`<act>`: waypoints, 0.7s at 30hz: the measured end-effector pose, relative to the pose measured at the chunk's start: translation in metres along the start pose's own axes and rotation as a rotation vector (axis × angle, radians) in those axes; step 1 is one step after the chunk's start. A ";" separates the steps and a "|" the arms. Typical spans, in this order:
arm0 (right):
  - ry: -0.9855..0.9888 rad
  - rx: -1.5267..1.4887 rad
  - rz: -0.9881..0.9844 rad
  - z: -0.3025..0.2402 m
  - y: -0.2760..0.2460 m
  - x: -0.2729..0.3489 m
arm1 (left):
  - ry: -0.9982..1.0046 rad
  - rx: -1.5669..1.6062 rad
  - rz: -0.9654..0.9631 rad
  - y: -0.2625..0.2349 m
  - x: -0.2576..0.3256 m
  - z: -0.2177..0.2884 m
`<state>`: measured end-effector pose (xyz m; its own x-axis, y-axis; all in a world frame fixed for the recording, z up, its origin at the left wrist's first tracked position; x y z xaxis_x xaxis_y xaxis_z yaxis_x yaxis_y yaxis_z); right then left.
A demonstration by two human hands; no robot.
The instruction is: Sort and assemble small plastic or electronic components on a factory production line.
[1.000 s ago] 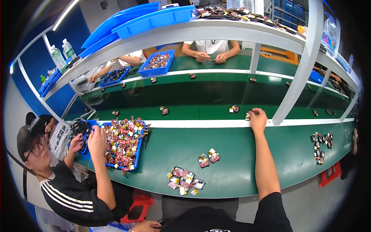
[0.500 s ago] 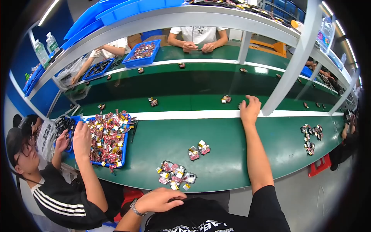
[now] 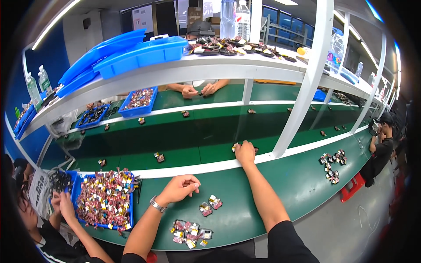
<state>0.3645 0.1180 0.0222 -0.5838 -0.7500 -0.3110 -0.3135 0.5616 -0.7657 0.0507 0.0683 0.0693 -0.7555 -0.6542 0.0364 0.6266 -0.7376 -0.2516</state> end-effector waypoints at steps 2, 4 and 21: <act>0.044 -0.022 0.015 0.002 0.001 -0.002 | -0.032 -0.020 0.029 -0.007 -0.013 -0.018; 0.000 -0.112 0.048 0.010 -0.004 -0.004 | -0.001 0.019 0.142 -0.020 -0.027 -0.041; -0.358 -0.837 -0.880 -0.121 -0.027 0.123 | -0.121 0.336 -0.010 0.012 -0.026 -0.050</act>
<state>0.2100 0.0529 0.0727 0.2561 -0.9599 -0.1137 -0.9442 -0.2233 -0.2422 0.0688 0.0846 0.0170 -0.7462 -0.6471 0.1563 0.6626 -0.7446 0.0808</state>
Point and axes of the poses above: each hand's wrist, its own x-axis away from the middle knuckle, its own y-axis out of the palm, z = x × y, the point moved 7 cm from there along -x, towards the middle knuckle, and after that the axes turned 4 degrees about -x, right-handed, at the moved point
